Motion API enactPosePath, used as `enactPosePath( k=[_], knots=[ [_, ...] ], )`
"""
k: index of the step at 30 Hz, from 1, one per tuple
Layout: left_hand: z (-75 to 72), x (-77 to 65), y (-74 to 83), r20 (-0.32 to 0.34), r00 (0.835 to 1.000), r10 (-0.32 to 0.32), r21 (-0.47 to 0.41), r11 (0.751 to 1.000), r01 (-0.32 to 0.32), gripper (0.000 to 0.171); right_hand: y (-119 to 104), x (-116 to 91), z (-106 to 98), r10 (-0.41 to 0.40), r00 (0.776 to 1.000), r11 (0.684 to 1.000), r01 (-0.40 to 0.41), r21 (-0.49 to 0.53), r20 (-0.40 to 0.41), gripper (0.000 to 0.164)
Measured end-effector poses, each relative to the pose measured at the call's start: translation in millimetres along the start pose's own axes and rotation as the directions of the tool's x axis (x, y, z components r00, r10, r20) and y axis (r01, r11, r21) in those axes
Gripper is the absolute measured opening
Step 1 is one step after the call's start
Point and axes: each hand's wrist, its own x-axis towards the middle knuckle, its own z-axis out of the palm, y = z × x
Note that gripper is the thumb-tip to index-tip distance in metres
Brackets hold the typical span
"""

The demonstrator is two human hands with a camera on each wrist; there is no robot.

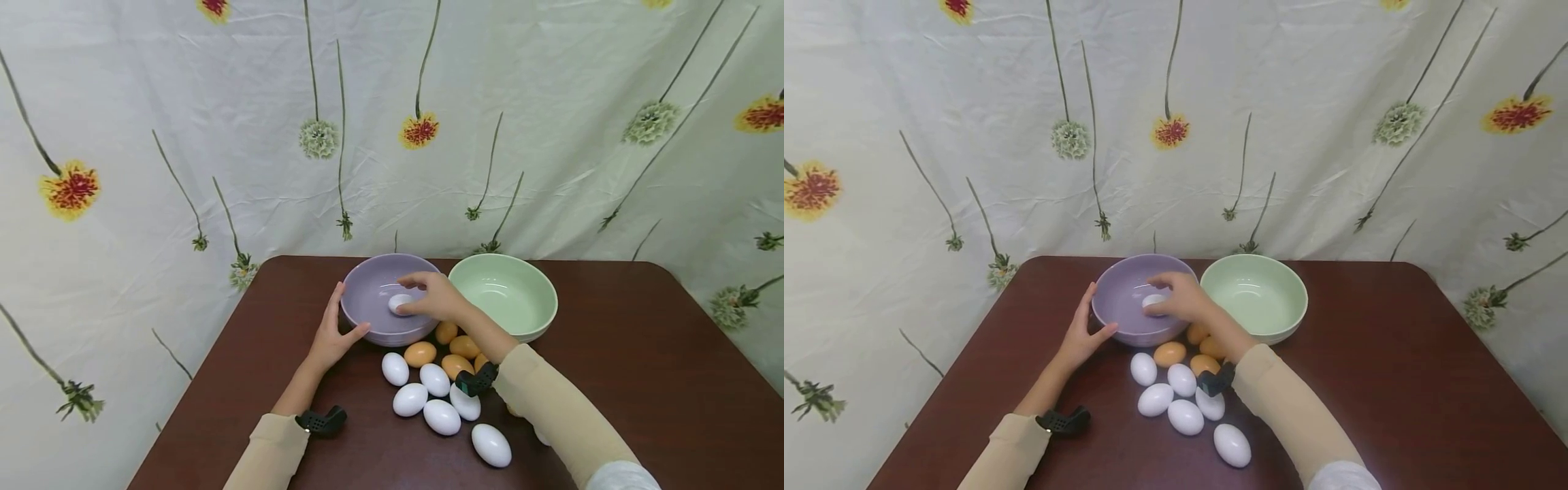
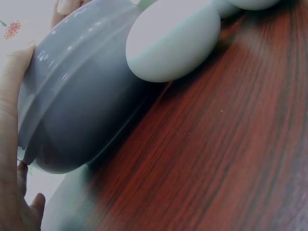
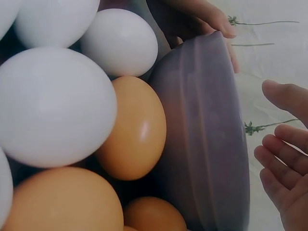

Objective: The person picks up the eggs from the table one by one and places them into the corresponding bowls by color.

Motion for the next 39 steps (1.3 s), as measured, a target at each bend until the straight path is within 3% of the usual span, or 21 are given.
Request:
enactPosePath(
  k=[9, 17, 21, 27, 34, 39],
  knots=[
    [0.4, 0.8, 3.9, 0.003, 1.0, -0.014, 0.009, 1.0, 0.014, 0.094, -3, -15, -16, 0.005, 1.0, 0.999, -0.004, 0.046, -0.009, 0.057],
    [-8.6, -4.8, 47.9, 0.04, 0.998, -0.045, -0.011, 0.999, 0.045, 0.092, -1, -31, -30, -0.027, 0.999, 0.999, 0.029, 0.043, -0.026, 0.055],
    [-8.1, -6.5, 50.1, 0.042, 0.998, -0.042, -0.016, 0.999, 0.042, 0.092, 3, -41, -36, -0.037, 0.999, 0.999, 0.039, 0.036, -0.037, 0.054],
    [-4.8, -5.5, 37.8, 0.034, 0.999, -0.033, -0.027, 0.999, 0.034, 0.092, 9, -56, -43, -0.029, 0.998, 0.999, 0.029, 0.013, -0.047, 0.054],
    [0.8, 0.1, 3.2, 0.011, 1.0, -0.022, -0.004, 1.0, 0.022, 0.095, 15, -77, -54, -0.026, 0.995, 1.0, 0.027, 0.01, -0.093, 0.054],
    [-0.2, 1.0, -1.1, 0.0, 1.0, -0.003, -0.008, 1.0, 0.003, 0.097, 24, -91, -60, -0.014, 0.993, 0.999, 0.019, 0.032, -0.121, 0.053]
  ],
)
